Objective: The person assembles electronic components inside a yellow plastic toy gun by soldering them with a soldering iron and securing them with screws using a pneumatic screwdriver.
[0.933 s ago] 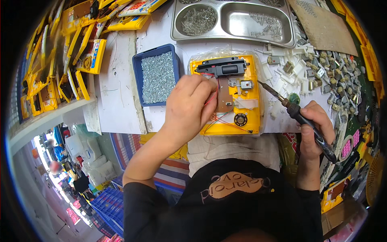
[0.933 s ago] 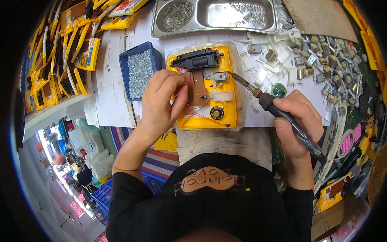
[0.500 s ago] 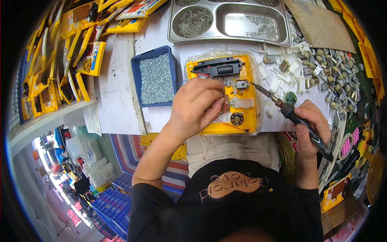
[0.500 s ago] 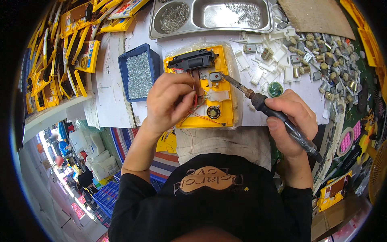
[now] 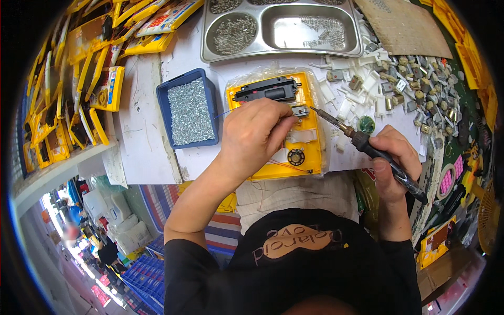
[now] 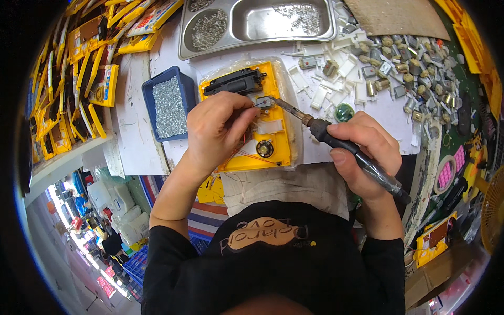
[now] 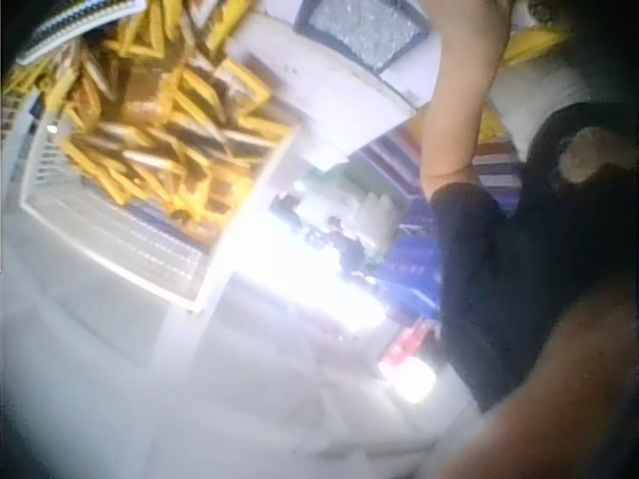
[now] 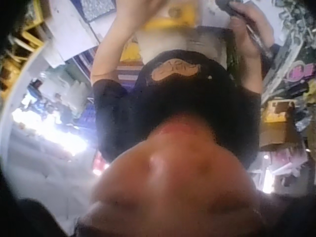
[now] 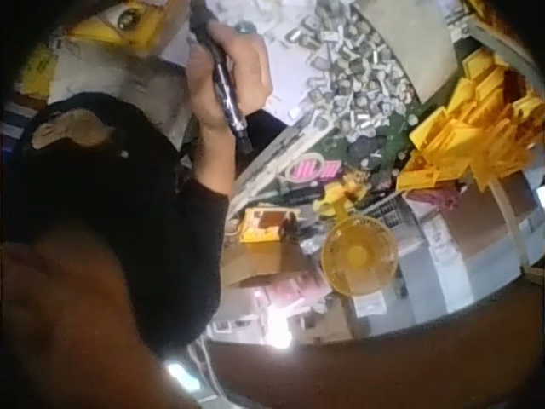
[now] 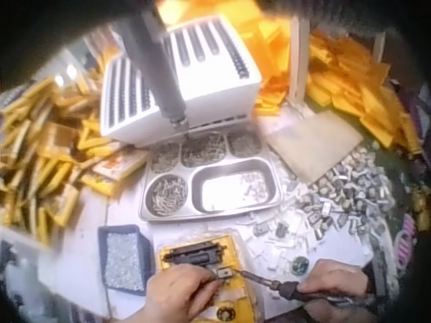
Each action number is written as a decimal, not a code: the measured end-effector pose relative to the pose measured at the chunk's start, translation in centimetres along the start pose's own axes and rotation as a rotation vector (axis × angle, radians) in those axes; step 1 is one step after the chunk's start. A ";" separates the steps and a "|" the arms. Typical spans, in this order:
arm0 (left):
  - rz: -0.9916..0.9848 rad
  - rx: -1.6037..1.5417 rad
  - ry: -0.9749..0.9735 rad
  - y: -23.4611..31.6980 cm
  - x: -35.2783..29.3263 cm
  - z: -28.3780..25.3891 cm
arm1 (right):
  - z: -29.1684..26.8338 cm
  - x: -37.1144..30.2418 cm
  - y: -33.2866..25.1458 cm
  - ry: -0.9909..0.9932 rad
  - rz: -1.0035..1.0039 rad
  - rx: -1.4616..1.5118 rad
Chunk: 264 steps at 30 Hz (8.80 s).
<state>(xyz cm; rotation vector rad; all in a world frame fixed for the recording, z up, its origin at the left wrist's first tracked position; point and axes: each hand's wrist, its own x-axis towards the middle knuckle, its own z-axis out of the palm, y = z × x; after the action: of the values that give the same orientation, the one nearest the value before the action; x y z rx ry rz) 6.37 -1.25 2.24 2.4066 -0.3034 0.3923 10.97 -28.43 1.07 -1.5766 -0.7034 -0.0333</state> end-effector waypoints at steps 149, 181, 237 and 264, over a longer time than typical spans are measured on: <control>0.114 0.212 0.048 -0.1 -1.5 0.8 | 1.1 -0.6 0.1 -0.107 -0.065 -0.161; -0.017 0.140 0.051 0.6 -0.9 0.9 | 8.0 3.6 2.5 0.017 -0.235 -0.261; 0.203 0.370 -0.062 0.3 0.1 0.6 | 1.3 0.0 -0.1 -0.133 -0.106 -0.178; 0.193 0.414 -0.092 0.6 0.1 0.4 | 0.8 0.0 -0.3 -0.099 -0.086 -0.184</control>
<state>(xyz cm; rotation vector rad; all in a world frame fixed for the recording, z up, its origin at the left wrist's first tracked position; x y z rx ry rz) 6.37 -1.99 2.32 2.8156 -0.5436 0.4692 10.52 -27.69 1.19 -1.7323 -0.8659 -0.0861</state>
